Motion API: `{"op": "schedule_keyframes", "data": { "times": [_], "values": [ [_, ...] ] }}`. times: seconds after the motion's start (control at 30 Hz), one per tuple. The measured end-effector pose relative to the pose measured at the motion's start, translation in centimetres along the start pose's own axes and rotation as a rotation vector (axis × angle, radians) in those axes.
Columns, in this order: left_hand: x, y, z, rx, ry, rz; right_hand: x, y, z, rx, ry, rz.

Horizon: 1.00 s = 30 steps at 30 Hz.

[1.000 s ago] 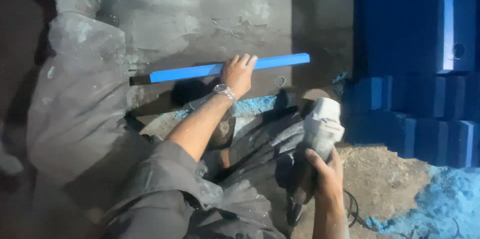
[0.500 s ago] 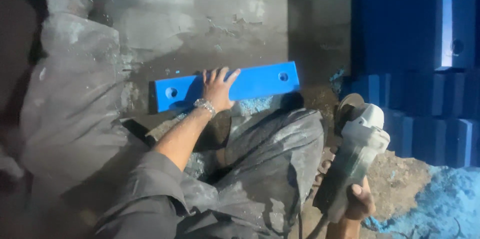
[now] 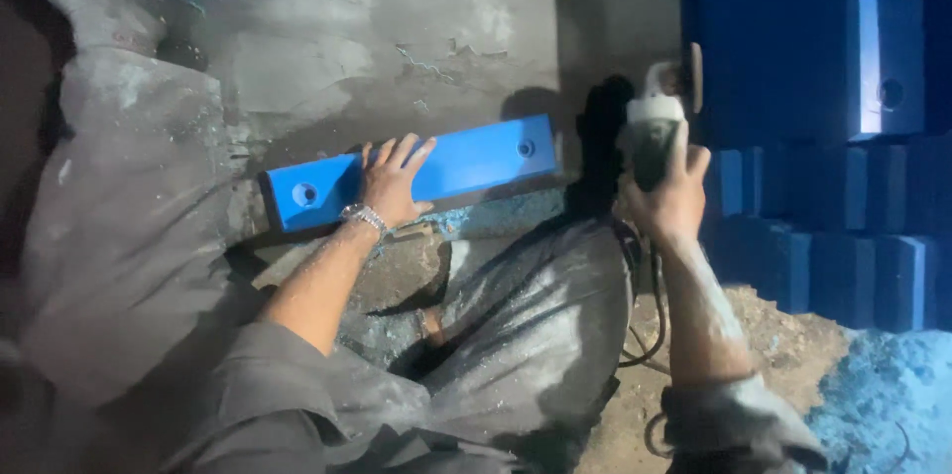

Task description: Grinding the edges of blue plastic components using an angle grinder in a manufacturing environment.

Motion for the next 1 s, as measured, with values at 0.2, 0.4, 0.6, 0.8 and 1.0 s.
{"op": "schedule_keyframes", "data": {
  "times": [0.2, 0.4, 0.6, 0.8, 1.0],
  "values": [
    [-0.1, 0.5, -0.2, 0.093, 0.013, -0.051, -0.9, 4.2, 6.2, 0.15, -0.288, 0.054],
    [-0.5, 0.4, -0.8, 0.136, -0.005, -0.071, -4.0, 3.7, 11.9, 0.101, -0.406, 0.06],
    [-0.3, 0.0, -0.8, 0.08, -0.035, -0.041, -5.7, 2.5, 13.0, 0.102, -0.233, 0.045],
    [0.0, -0.3, -0.5, 0.056, -0.029, -0.017, -3.8, 2.1, 11.6, 0.223, -0.189, 0.155],
    [2.0, -1.4, -0.3, -0.032, -0.062, 0.016, 0.9, 0.7, 9.4, 0.01, -0.24, -0.057]
  ]
}}
Point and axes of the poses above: each hand's wrist, its own y-axis towards the middle knuckle, its own z-axis out of the palm, x = y × z, the point moved 3 cm from there along y, towards the middle knuckle, and after that the axes turned 2 degrees about z, right-handed, at the moved point
